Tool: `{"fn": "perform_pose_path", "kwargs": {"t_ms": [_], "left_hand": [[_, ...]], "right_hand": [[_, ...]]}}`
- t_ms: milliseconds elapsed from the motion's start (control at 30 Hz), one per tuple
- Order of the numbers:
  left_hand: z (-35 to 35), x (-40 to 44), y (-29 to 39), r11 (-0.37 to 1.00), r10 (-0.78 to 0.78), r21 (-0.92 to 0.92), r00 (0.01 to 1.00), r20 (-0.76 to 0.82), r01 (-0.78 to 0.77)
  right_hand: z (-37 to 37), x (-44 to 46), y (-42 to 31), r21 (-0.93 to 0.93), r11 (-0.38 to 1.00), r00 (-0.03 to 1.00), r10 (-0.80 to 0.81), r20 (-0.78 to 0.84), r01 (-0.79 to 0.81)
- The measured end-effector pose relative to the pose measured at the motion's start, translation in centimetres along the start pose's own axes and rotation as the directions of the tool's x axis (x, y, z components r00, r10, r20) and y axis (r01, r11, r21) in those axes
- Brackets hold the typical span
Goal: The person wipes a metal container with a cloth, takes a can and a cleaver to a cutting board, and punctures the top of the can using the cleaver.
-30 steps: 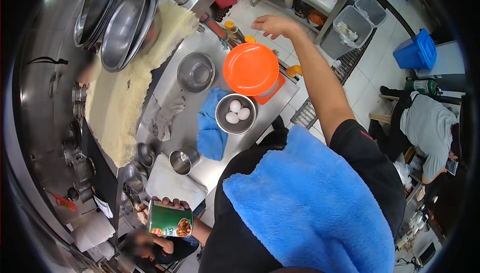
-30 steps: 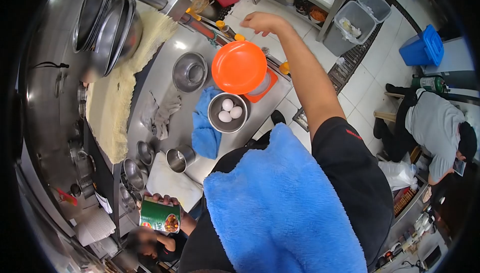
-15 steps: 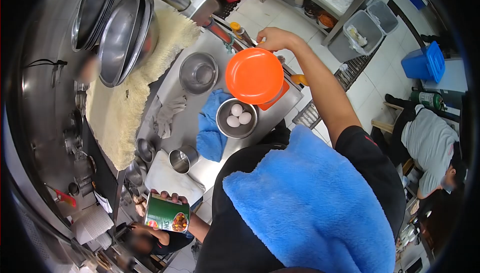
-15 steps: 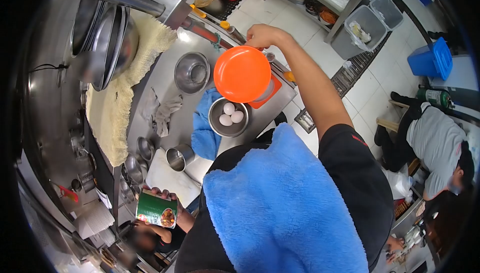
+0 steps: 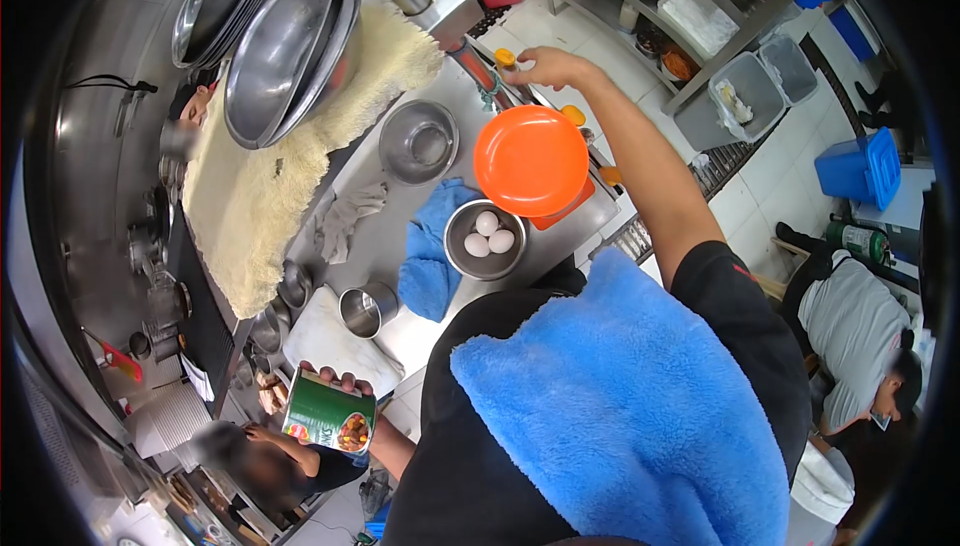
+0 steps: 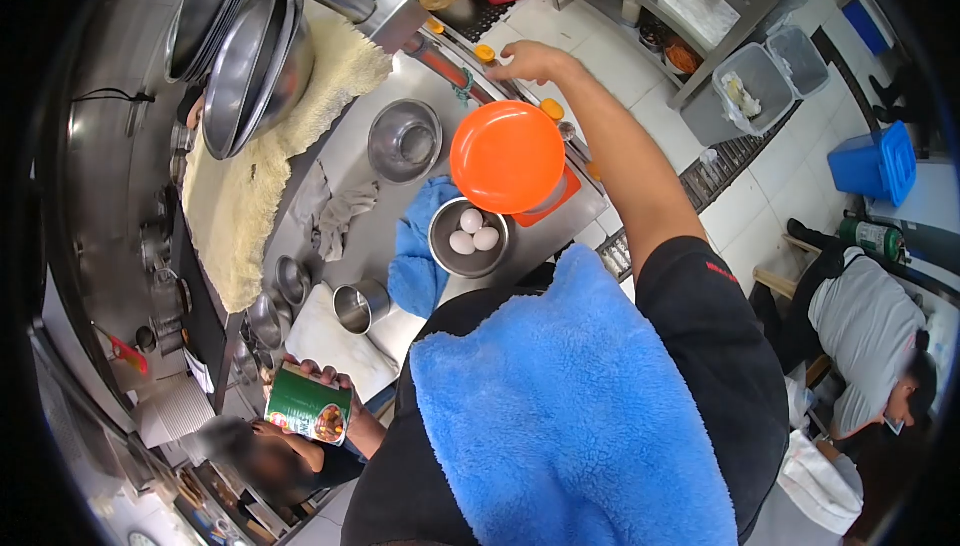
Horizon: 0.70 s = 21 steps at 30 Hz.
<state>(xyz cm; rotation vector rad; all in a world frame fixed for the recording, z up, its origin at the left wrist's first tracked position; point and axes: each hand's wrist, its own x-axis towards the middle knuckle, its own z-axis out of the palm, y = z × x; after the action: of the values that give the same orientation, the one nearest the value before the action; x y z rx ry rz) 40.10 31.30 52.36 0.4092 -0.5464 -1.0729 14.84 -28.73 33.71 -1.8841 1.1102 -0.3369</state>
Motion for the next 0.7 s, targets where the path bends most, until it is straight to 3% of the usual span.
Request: {"fn": "perform_pose_path", "kwargs": {"t_ms": [33,133,167,500,700], "left_hand": [[-0.2,-0.2,0.0,1.0,0.005,0.0,1.0,-0.002,-0.005],[-0.5,-1.0,-0.3,1.0,0.031,0.001,0.999,-0.014,-0.031],[-0.3,-1.2,-0.5,0.999,0.043,0.004,0.999,-0.024,-0.043],[-1.0,-3.2,-1.0,0.995,0.086,-0.033,0.994,-0.072,-0.089],[-0.7,-3.0,-1.3,0.995,0.093,-0.024,0.993,-0.068,-0.095]], "right_hand": [[0.2,0.6,-0.4,-0.051,0.997,0.99,0.068,0.127,-0.061],[1.2,1.7,-0.5,-0.157,0.986,0.952,0.094,0.291,-0.049],[0.9,1.4,-1.5,-0.266,0.963,0.96,0.117,0.254,-0.047],[-2.7,-0.4,-3.8,-0.026,0.996,0.972,0.089,0.217,-0.086],[-6.0,-2.1,-5.3,-0.016,0.993,0.959,0.117,0.258,-0.117]]}}
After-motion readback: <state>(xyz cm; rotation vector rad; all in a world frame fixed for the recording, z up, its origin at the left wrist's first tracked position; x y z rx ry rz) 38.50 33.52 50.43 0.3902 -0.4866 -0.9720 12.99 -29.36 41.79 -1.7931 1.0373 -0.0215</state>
